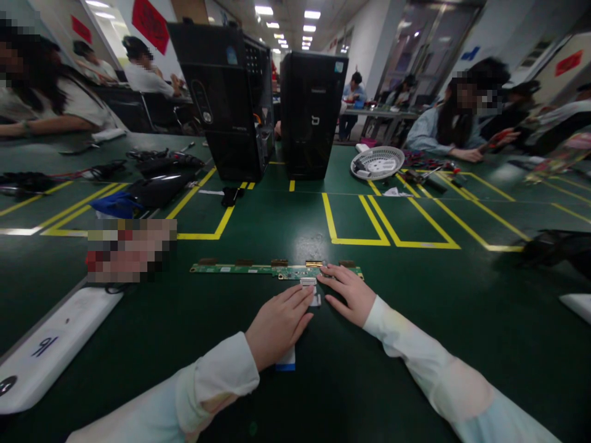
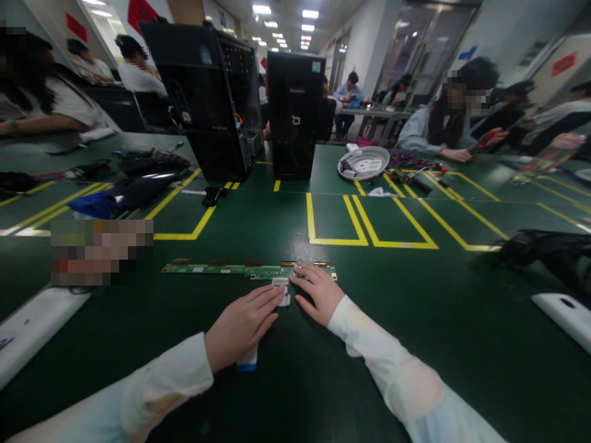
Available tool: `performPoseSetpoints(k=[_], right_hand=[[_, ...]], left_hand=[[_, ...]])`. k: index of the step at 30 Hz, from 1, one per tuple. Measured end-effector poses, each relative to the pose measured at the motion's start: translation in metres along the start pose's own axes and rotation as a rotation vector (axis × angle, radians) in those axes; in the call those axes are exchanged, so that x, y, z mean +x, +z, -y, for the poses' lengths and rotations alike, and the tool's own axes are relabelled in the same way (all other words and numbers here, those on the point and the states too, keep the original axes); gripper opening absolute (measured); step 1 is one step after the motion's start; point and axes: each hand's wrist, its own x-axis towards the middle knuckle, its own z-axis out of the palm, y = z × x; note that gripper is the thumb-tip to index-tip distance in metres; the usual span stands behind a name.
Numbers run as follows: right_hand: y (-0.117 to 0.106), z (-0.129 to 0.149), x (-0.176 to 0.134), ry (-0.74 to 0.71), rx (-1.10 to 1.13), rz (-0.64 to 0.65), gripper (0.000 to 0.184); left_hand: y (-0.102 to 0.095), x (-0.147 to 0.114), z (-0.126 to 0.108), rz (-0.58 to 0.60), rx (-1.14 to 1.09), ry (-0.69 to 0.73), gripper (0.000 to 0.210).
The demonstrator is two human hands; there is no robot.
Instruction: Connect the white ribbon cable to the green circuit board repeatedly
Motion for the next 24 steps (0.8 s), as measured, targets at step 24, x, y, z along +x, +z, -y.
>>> performPoseSetpoints(k=[24], right_hand=[[0.001,-0.0015,-0.0017,0.012,0.046,0.019,0.045]], left_hand=[[-0.0009,0.0067,0.0024,-0.02,0.037,0.011,0.042]])
